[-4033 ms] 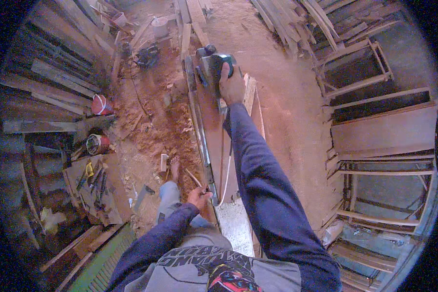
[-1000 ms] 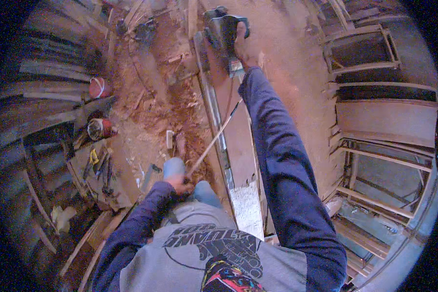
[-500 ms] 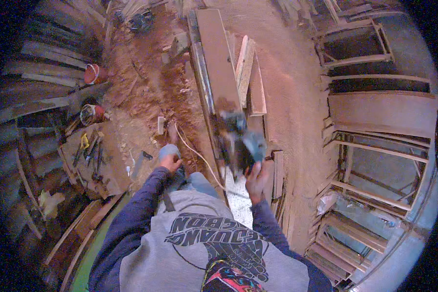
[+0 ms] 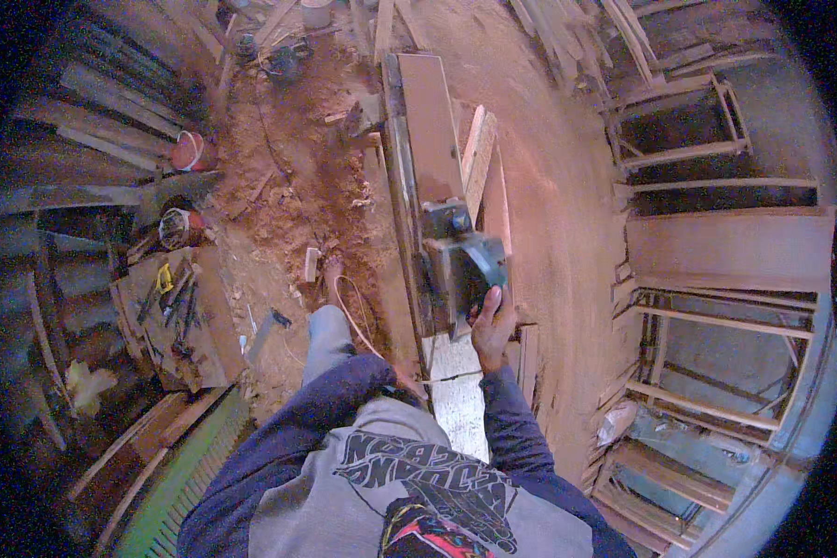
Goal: The person uses a hammer and chisel to carve and shape a wooden plank, then uses an electric planer to smooth its surface. The person repeatedly repositions the wood and adjusts the tools during the process.
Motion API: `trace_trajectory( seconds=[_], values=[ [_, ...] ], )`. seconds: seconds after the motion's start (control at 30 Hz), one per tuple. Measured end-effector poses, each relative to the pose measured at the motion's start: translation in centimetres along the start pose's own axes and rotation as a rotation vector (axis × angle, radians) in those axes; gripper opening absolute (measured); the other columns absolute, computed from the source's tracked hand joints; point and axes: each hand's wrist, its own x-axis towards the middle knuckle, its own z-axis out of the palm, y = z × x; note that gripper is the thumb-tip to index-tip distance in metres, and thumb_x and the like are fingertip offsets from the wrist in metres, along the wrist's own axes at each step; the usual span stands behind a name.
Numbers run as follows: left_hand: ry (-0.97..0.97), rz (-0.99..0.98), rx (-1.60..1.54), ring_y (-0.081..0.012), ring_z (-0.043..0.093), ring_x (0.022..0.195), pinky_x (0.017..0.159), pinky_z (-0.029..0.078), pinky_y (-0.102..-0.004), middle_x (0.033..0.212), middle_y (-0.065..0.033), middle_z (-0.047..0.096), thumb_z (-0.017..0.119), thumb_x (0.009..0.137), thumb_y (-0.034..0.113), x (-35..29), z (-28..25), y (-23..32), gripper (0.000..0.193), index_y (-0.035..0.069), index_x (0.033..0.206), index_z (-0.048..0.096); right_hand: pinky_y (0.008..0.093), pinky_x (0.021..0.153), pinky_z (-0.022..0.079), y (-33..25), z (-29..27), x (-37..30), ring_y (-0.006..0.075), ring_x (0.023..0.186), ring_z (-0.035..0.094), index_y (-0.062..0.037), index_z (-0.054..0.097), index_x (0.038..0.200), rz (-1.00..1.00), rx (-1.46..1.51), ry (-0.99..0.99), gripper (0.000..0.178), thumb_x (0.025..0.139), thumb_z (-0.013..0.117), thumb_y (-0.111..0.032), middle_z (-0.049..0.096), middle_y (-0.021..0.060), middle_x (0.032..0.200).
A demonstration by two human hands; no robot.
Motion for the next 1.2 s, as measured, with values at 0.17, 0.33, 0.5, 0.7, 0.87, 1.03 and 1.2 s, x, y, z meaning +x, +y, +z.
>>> trace_trajectory(
  seconds=[0.17, 0.33, 0.5, 0.7, 0.87, 1.03, 1.2],
  values=[
    [-0.148, 0.033, -0.063, -0.0317, 0.066, 0.103, 0.094, 0.048, -0.041, 0.11, -0.0182, 0.07, 0.071, 0.083, 0.051, 0.7, -0.3, 0.8, 0.058, 0.009, 0.123, 0.063, 0.0429, 0.071, 0.049, -4.7, 4.2, 9.2, 0.032, 0.082, 0.064, -0.0018, 0.062, 0.113, 0.035, -0.075, -0.054, 0.048, 0.105, 0.041, -0.044, 0.066, 0.0173, 0.096],
    [-0.114, 0.033, -0.104, -0.0292, 0.065, 0.108, 0.098, 0.046, -0.0387, 0.116, -0.0165, 0.07, 0.073, 0.082, 0.054, -1.8, -0.8, 1.9, 0.066, 0.01, 0.13, 0.06, 0.0472, 0.086, 0.05, -9.7, 8.5, 18.5, 0.0418, 0.096, 0.065, -0.0004, 0.062, 0.118, -0.133, -0.005, -0.059, 0.05, 0.105, 0.04, -0.044, 0.068, 0.0238, 0.106],
    [0.192, 0.033, -0.302, -0.0274, 0.055, 0.126, 0.106, 0.041, -0.0368, 0.132, -0.0162, 0.061, 0.077, 0.08, 0.052, -9.1, -3.7, -1.3, 0.089, 0.007, 0.148, 0.042, 0.0489, 0.095, 0.046, -14.0, 14.3, 28.7, 0.0448, 0.108, 0.061, 0.0016, 0.062, 0.121, -0.23, -0.144, -0.025, 0.065, 0.102, 0.036, -0.055, 0.066, 0.0273, 0.113],
    [0.659, 0.12, -0.506, -0.0195, 0.064, 0.089, 0.08, 0.052, -0.0331, 0.099, -0.0109, 0.07, 0.078, 0.084, 0.038, -12.1, -5.2, -4.9, 0.054, 0.005, 0.124, 0.062, 0.0425, 0.078, 0.051, -19.2, 18.9, 35.6, 0.0352, 0.088, 0.063, 0.0009, 0.061, 0.121, -0.253, -0.038, -0.036, 0.068, 0.103, 0.032, -0.058, 0.065, 0.0213, 0.095],
    [1.476, -0.168, -0.351, -0.0223, 0.063, 0.064, 0.064, 0.051, -0.0375, 0.069, -0.0123, 0.067, 0.076, 0.085, 0.04, -12.8, -5.0, -8.9, 0.036, 0.003, 0.082, 0.073, 0.052, 0.096, 0.046, -16.6, 18.4, 34.2, 0.0466, 0.116, 0.058, -0.0009, 0.054, 0.135, -0.409, 0.094, -0.107, 0.065, 0.103, 0.032, -0.053, 0.063, 0.0297, 0.122],
    [1.667, -0.445, -0.514, -0.0339, 0.068, 0.083, 0.074, 0.051, -0.0417, 0.085, -0.0188, 0.071, 0.063, 0.093, 0.045, -12.9, -2.7, -17.6, 0.041, 0.006, 0.09, 0.076, 0.0498, 0.098, 0.044, -10.1, 13.6, 24.8, 0.0426, 0.115, 0.059, -0.0002, 0.058, 0.13, -0.202, -0.068, -0.109, 0.054, 0.104, 0.039, -0.044, 0.064, 0.0273, 0.12],
    [1.66, -0.472, -0.367, -0.0366, 0.058, 0.115, 0.093, 0.046, -0.0432, 0.107, -0.0242, 0.068, 0.058, 0.096, 0.045, -11.1, 0.4, -21.5, 0.043, 0.006, 0.1, 0.075, 0.0374, 0.069, 0.05, -1.9, 1.8, 1.2, 0.025, 0.081, 0.061, -0.0003, 0.059, 0.117, 0.031, 0.13, -0.143, 0.044, 0.104, 0.043, -0.039, 0.064, 0.0136, 0.094]
  ],
)
